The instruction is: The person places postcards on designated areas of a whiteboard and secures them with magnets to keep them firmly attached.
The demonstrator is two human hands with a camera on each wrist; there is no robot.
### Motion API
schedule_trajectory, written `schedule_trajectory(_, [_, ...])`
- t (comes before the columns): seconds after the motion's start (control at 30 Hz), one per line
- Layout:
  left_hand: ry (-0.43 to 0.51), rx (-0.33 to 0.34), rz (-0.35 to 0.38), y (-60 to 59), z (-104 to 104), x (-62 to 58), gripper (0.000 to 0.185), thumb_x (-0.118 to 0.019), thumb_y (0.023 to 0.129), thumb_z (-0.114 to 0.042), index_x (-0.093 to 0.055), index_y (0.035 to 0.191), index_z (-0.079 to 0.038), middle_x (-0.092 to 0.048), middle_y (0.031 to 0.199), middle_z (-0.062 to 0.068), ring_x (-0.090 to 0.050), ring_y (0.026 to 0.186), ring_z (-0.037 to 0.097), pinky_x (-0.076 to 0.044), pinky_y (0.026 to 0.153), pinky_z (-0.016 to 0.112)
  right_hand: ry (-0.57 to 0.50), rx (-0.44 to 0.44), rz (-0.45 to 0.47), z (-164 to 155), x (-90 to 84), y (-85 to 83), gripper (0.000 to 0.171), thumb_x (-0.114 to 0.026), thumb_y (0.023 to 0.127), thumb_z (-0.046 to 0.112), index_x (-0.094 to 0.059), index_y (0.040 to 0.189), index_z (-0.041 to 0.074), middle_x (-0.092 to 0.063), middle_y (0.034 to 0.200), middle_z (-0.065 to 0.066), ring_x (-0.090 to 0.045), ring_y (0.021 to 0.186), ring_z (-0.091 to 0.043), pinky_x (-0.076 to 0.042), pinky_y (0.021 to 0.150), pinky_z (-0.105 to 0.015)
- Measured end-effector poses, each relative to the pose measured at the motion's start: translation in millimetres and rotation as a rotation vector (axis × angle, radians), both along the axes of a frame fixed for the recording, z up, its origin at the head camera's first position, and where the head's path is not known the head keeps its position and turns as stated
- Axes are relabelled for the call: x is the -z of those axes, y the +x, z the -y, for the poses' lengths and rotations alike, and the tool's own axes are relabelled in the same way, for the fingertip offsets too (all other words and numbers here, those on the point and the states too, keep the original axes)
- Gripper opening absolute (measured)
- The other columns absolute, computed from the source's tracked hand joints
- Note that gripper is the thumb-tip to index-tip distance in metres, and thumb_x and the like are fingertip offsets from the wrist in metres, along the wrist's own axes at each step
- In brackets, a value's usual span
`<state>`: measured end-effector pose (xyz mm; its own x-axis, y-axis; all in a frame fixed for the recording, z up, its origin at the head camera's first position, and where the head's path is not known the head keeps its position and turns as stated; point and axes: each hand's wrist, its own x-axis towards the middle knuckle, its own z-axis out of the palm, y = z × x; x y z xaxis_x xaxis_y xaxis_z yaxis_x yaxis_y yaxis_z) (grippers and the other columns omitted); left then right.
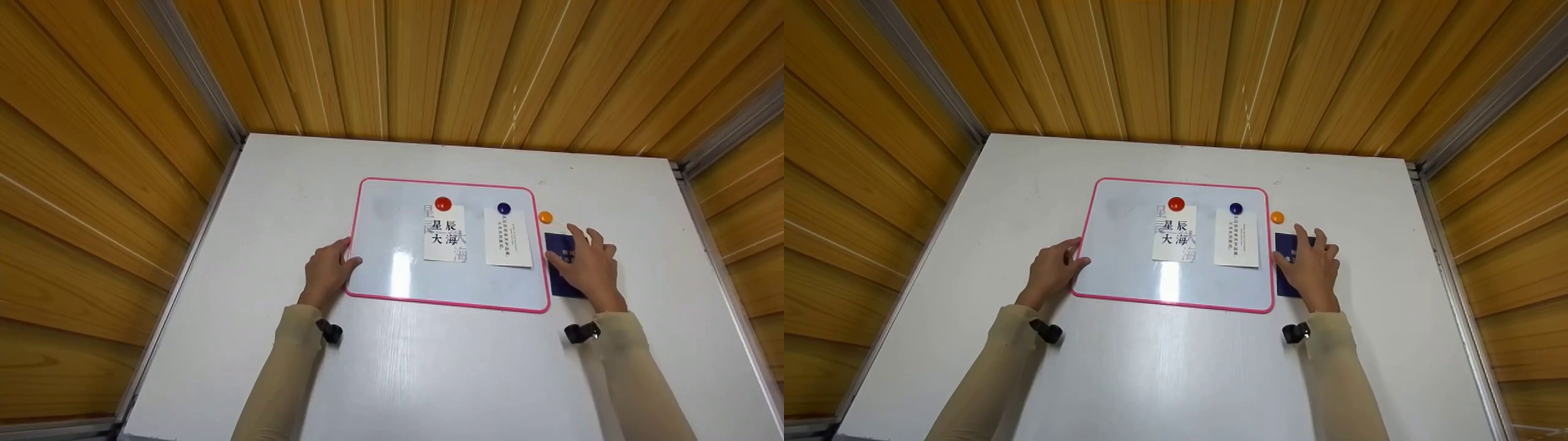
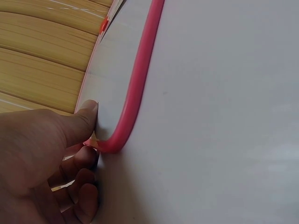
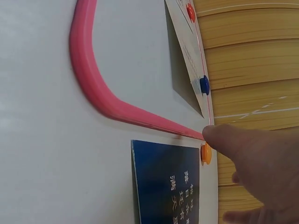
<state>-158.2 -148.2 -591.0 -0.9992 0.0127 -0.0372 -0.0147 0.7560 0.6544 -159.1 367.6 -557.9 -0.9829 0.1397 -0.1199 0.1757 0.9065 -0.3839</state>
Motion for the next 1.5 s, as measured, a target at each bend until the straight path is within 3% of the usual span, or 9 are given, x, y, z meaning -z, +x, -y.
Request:
schedule_trajectory(0.3, [0.004, -0.005, 0.006, -0.9, -1, -1.1, 0.058, -0.076, 0.094, -0.032, -0.06, 0.145, -0.009, -0.07, 0.128, 0.012, -0.065, 0.11, 0.026, -0.05, 0.099, 0.048, -0.028, 0.094, 0.124, -3, -6.0, 7.9, 0.091, -0.068, 0.096, 0.044, -0.019, 0.162, 0.004, -0.019, 0.15, -0.044, -0.026, 0.128, -0.064, -0.035, 0.096, -0.076])
schedule_trajectory(0.63, [0.001, -0.003, -0.008, -3.0, -1, -0.2, 0.058, -0.077, 0.093, -0.032, -0.06, 0.144, -0.009, -0.071, 0.126, 0.011, -0.067, 0.108, 0.026, -0.051, 0.097, 0.048, -0.029, 0.1, 0.166, -6, -3.1, 9.8, 0.09, -0.067, 0.097, 0.044, -0.02, 0.159, -0.001, -0.026, 0.14, -0.048, -0.031, 0.121, -0.062, -0.04, 0.089, -0.074])
schedule_trajectory(1.1, [0.022, -0.02, 0.028, -0.8, -2, -1.0, 0.06, -0.076, 0.094, -0.033, -0.058, 0.146, -0.009, -0.069, 0.131, 0.012, -0.065, 0.118, 0.03, -0.048, 0.104, 0.051, -0.035, 0.099, 0.184, -6, -2.5, 12.2, 0.088, -0.069, 0.097, 0.041, -0.024, 0.158, -0.005, -0.025, 0.14, -0.048, -0.031, 0.122, -0.063, -0.038, 0.092, -0.073])
schedule_trajectory(1.3, [0.019, -0.019, 0.019, -1.1, -2, 0.8, 0.059, -0.077, 0.093, -0.033, -0.059, 0.145, -0.01, -0.07, 0.13, 0.011, -0.065, 0.116, 0.029, -0.048, 0.102, 0.05, -0.044, 0.103, 0.183, -7, -3.0, 12.2, 0.089, -0.069, 0.096, 0.041, -0.024, 0.158, -0.004, -0.024, 0.141, -0.048, -0.029, 0.123, -0.064, -0.037, 0.092, -0.074])
schedule_trajectory(1.5, [-0.013, -0.001, -0.01, -1.6, -1, 0.7, 0.057, -0.078, 0.093, -0.029, -0.061, 0.144, -0.009, -0.072, 0.122, 0.012, -0.066, 0.103, 0.025, -0.053, 0.093, 0.048, -0.048, 0.085, 0.132, -8, -4.0, 14.2, 0.084, -0.072, 0.096, 0.036, -0.03, 0.155, -0.007, -0.029, 0.138, -0.05, -0.032, 0.121, -0.063, -0.038, 0.092, -0.072])
